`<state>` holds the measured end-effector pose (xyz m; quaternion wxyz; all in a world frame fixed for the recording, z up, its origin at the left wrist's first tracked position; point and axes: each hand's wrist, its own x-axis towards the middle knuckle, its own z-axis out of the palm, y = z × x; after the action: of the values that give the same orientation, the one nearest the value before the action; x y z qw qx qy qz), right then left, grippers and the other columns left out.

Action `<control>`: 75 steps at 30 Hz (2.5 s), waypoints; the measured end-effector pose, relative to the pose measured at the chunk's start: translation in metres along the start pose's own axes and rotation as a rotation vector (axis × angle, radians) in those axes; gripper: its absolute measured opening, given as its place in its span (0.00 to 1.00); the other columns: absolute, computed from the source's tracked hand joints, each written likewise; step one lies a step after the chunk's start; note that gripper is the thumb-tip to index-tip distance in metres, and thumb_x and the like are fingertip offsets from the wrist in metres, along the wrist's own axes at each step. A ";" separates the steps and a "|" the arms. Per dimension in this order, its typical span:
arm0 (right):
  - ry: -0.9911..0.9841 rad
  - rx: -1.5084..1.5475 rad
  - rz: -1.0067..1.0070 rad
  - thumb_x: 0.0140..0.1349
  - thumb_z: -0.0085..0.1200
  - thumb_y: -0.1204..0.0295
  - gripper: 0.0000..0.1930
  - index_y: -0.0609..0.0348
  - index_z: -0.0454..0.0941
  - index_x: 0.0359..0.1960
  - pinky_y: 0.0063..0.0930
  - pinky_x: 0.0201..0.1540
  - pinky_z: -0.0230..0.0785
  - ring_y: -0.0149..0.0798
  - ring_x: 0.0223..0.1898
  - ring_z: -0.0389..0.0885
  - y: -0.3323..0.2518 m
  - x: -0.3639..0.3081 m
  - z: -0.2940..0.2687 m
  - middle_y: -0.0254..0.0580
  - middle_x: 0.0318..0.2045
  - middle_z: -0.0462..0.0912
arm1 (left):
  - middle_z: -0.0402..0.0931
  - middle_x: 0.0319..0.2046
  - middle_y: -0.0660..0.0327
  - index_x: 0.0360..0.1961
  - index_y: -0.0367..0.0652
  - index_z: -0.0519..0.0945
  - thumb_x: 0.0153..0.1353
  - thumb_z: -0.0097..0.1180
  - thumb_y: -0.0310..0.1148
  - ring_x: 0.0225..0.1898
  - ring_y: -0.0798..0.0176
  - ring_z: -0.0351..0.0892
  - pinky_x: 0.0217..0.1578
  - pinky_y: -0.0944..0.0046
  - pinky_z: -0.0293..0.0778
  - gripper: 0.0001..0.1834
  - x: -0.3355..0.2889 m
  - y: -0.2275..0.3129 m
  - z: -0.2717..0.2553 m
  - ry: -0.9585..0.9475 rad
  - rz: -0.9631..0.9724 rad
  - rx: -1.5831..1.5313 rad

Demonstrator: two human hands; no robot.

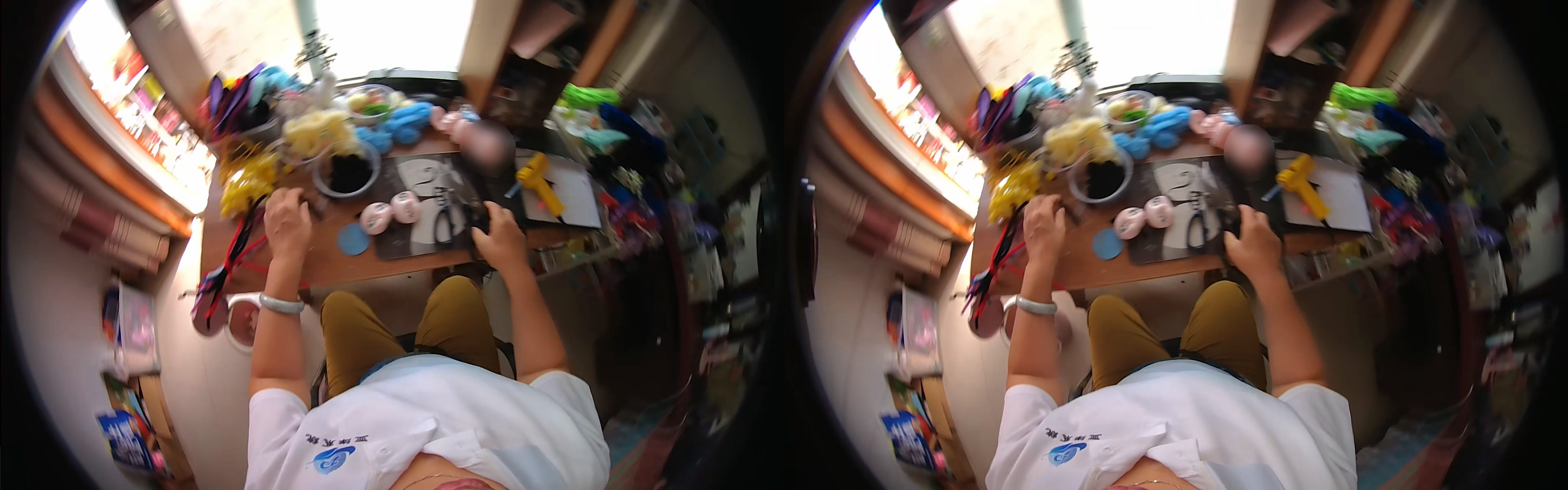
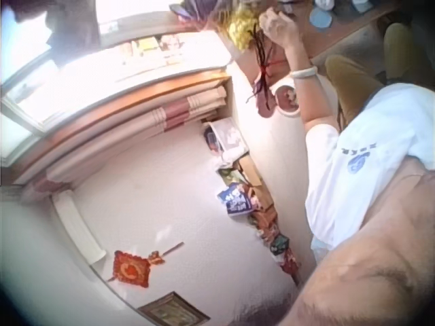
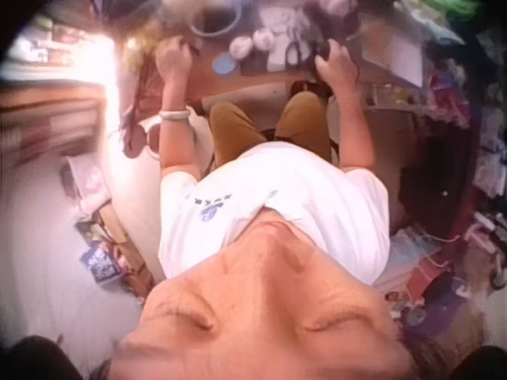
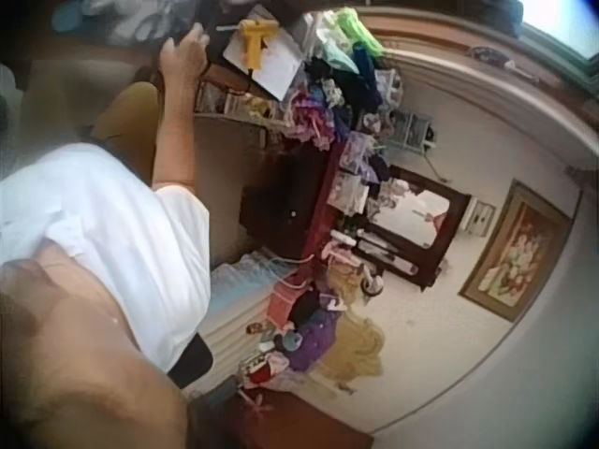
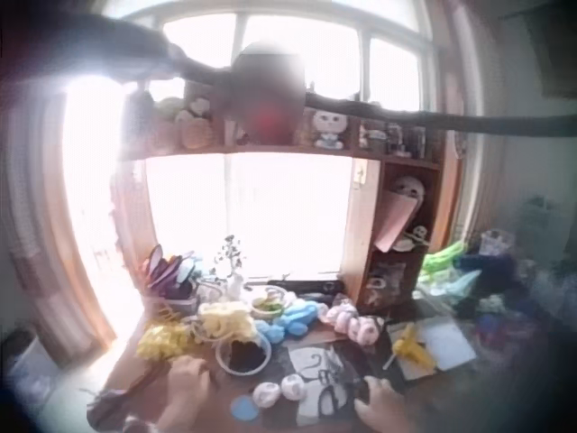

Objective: The person sits cross-legged at a table and uses a hot glue gun to attach black pipe cleaners to a small white doll head. They carefully position the pipe cleaners to form hair and press them into place.

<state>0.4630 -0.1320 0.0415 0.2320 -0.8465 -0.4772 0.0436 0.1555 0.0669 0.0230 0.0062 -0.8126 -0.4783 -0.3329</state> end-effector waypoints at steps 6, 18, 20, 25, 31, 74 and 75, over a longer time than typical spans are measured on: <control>0.082 -0.152 -0.116 0.51 0.59 0.66 0.18 0.55 0.71 0.44 0.44 0.45 0.68 0.54 0.43 0.75 0.008 0.014 0.011 0.50 0.40 0.74 | 0.76 0.37 0.45 0.34 0.35 0.77 0.54 0.59 0.41 0.43 0.42 0.74 0.44 0.51 0.71 0.17 0.026 0.003 0.056 -0.166 -0.294 -0.131; 0.235 0.209 -0.535 0.52 0.56 0.72 0.11 0.57 0.77 0.39 0.38 0.45 0.64 0.45 0.42 0.73 -0.027 0.012 0.015 0.39 0.34 0.76 | 0.79 0.18 0.53 0.28 0.32 0.80 0.50 0.60 0.35 0.23 0.59 0.81 0.23 0.61 0.75 0.13 0.041 0.000 0.027 -0.189 -0.681 -0.446; 0.124 0.169 -0.501 0.53 0.58 0.70 0.14 0.59 0.76 0.41 0.38 0.46 0.65 0.48 0.43 0.74 -0.043 0.016 0.026 0.45 0.40 0.76 | 0.75 0.20 0.64 0.37 0.35 0.77 0.54 0.60 0.28 0.18 0.74 0.72 0.13 0.73 0.65 0.10 0.028 0.001 0.015 -0.075 -0.728 -0.755; 0.027 -0.002 -0.447 0.50 0.62 0.63 0.17 0.59 0.76 0.37 0.42 0.43 0.67 0.50 0.41 0.74 -0.070 0.031 0.055 0.47 0.37 0.73 | 0.72 0.23 0.68 0.46 0.38 0.73 0.60 0.56 0.25 0.16 0.78 0.66 0.12 0.79 0.58 0.13 -0.007 0.009 -0.009 -0.088 -0.813 -1.403; 0.010 -0.051 -0.392 0.47 0.64 0.60 0.19 0.62 0.75 0.33 0.43 0.41 0.68 0.50 0.40 0.76 -0.070 0.035 0.064 0.47 0.36 0.73 | 0.79 0.32 0.60 0.43 0.38 0.73 0.63 0.52 0.25 0.21 0.73 0.77 0.12 0.79 0.64 0.08 -0.030 0.009 -0.032 -0.089 -0.851 -1.575; -1.134 1.661 -0.131 0.59 0.55 0.77 0.09 0.65 0.80 0.41 0.29 0.48 0.72 0.39 0.47 0.77 -0.095 -0.064 0.052 0.51 0.49 0.75 | 0.72 0.47 0.60 0.53 0.36 0.71 0.67 0.49 0.36 0.49 0.65 0.72 0.51 0.61 0.70 0.18 -0.150 0.091 -0.047 -0.727 -0.621 -2.473; -1.118 1.655 -0.119 0.59 0.54 0.77 0.09 0.65 0.80 0.40 0.29 0.49 0.72 0.39 0.47 0.77 -0.095 -0.063 0.052 0.52 0.50 0.75 | 0.72 0.47 0.60 0.53 0.36 0.71 0.67 0.49 0.36 0.49 0.65 0.72 0.50 0.61 0.70 0.18 -0.149 0.092 -0.048 -0.682 -0.669 -2.468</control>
<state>0.3383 -0.1248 0.0278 0.4925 -0.2513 -0.3789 0.7421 0.1543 -0.1136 0.0070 -0.9343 -0.1707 -0.0171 -0.3124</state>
